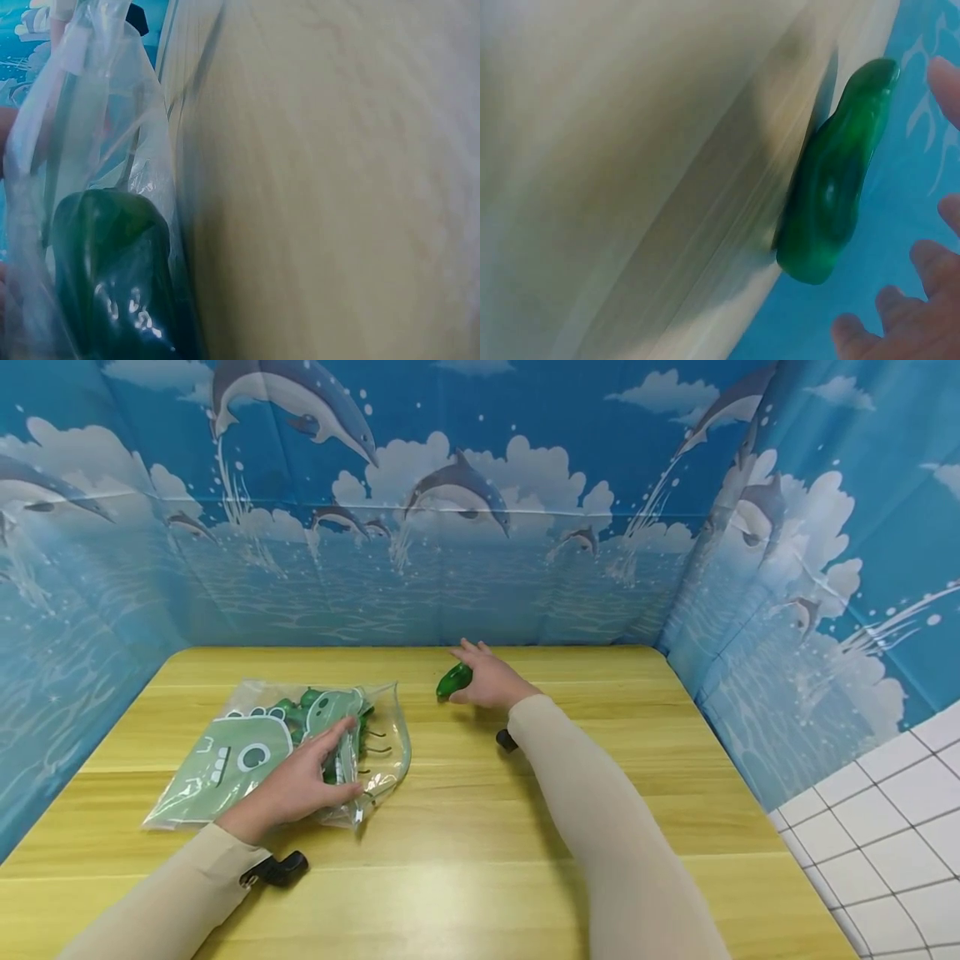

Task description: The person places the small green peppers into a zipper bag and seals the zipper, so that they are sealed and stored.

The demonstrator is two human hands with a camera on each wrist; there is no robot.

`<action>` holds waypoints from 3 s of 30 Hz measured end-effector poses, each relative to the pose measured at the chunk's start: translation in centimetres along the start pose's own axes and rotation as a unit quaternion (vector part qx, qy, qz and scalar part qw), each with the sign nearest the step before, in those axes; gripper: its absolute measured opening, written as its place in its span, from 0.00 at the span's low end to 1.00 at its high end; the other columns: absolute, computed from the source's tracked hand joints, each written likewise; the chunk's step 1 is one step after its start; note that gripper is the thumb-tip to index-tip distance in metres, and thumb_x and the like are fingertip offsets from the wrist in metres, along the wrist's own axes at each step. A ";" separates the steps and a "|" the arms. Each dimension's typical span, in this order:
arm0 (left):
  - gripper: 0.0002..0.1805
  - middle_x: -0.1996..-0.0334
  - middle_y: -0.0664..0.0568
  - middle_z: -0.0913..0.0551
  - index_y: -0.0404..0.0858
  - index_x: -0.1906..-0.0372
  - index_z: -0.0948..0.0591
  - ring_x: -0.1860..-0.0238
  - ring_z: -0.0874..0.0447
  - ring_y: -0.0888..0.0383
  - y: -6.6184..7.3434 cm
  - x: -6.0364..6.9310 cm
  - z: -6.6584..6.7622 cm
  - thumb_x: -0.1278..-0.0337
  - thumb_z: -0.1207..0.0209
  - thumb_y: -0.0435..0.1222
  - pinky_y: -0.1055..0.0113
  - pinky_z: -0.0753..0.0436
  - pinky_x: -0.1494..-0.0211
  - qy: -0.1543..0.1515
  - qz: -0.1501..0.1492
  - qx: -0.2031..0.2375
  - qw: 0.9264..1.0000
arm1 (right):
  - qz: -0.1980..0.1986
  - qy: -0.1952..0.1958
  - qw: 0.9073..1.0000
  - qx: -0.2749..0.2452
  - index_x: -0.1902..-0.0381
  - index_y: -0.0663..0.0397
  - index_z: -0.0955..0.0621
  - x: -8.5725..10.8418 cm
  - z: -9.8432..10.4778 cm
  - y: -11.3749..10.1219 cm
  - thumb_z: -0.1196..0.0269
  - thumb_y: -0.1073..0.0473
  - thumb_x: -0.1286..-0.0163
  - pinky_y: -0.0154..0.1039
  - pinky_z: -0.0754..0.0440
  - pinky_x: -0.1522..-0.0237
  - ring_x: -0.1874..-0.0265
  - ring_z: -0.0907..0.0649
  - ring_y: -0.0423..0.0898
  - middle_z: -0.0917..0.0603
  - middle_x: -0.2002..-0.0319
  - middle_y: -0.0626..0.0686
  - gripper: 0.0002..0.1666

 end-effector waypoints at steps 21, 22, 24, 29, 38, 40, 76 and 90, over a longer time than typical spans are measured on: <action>0.60 0.15 0.43 0.47 0.45 0.13 0.48 0.15 0.52 0.36 0.0 0.1 -0.4 0.45 0.26 0.49 0.35 0.62 0.14 0.001 0.003 0.001 1.000 | -0.016 -0.046 0.999 0.008 0.18 0.38 0.34 -2.0 -0.2 1.5 0.29 0.47 0.29 0.71 0.52 0.18 0.14 0.66 0.59 0.57 0.12 0.50 0.46; 0.60 0.14 0.43 0.47 0.45 0.13 0.48 0.15 0.52 0.36 0.1 0.1 -0.4 0.45 0.26 0.49 0.35 0.62 0.14 0.001 0.004 0.001 1.000 | -0.017 -0.047 0.999 0.009 0.18 0.37 0.34 -2.0 -0.2 1.5 0.29 0.47 0.28 0.71 0.53 0.18 0.14 0.66 0.59 0.57 0.12 0.49 0.46; 0.60 0.15 0.43 0.47 0.45 0.13 0.48 0.15 0.52 0.36 0.1 0.1 -0.4 0.45 0.26 0.49 0.35 0.62 0.14 0.001 0.004 -0.001 1.000 | -0.018 -0.045 0.999 0.013 0.18 0.36 0.34 -2.1 -0.2 1.7 0.29 0.46 0.28 0.71 0.53 0.18 0.14 0.65 0.59 0.56 0.12 0.49 0.45; 0.59 0.15 0.43 0.46 0.44 0.13 0.47 0.15 0.51 0.37 0.1 -0.1 -0.3 0.45 0.26 0.49 0.36 0.62 0.14 0.005 0.000 -0.005 1.000 | -0.014 -0.044 0.999 0.013 0.19 0.37 0.32 -2.4 -0.2 2.0 0.29 0.46 0.28 0.72 0.53 0.18 0.14 0.64 0.62 0.54 0.12 0.51 0.44; 0.60 0.16 0.44 0.43 0.42 0.14 0.46 0.15 0.50 0.40 -0.2 -0.2 -0.4 0.47 0.25 0.48 0.35 0.61 0.14 0.015 -0.013 -0.002 1.000 | -0.010 -0.046 0.999 0.011 0.20 0.39 0.30 -2.6 -0.5 2.0 0.29 0.48 0.28 0.69 0.51 0.17 0.14 0.63 0.62 0.52 0.13 0.51 0.41; 0.60 0.16 0.44 0.43 0.42 0.14 0.46 0.15 0.50 0.40 -0.2 -0.2 -0.4 0.47 0.25 0.48 0.35 0.61 0.14 0.015 -0.013 -0.001 1.000 | -0.009 -0.045 0.999 0.014 0.20 0.39 0.29 -2.5 -0.5 2.1 0.29 0.48 0.28 0.69 0.51 0.17 0.14 0.62 0.62 0.51 0.13 0.52 0.41; 0.60 0.15 0.43 0.45 0.46 0.14 0.47 0.15 0.50 0.39 -0.2 -0.2 -0.4 0.46 0.25 0.49 0.36 0.62 0.14 0.011 -0.003 -0.004 1.000 | -0.065 -0.031 0.997 -0.016 0.22 0.40 0.27 -2.3 -1.1 2.6 0.31 0.49 0.26 0.57 0.25 0.27 0.26 0.28 0.57 0.29 0.22 0.55 0.37; 0.60 0.15 0.43 0.46 0.46 0.13 0.48 0.15 0.52 0.38 0.0 0.0 -0.3 0.46 0.25 0.49 0.36 0.62 0.14 0.008 0.002 -0.001 1.000 | -0.085 -0.044 0.995 -0.012 0.19 0.41 0.31 -2.5 -1.5 2.8 0.33 0.44 0.25 0.56 0.25 0.30 0.31 0.25 0.57 0.29 0.23 0.56 0.41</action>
Point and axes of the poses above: each hand's wrist, its own x-axis away from the middle knuckle, its own z-axis out of the back of the hand, y = z × x, the point moved 1 cm from there along -x, towards the middle knuckle
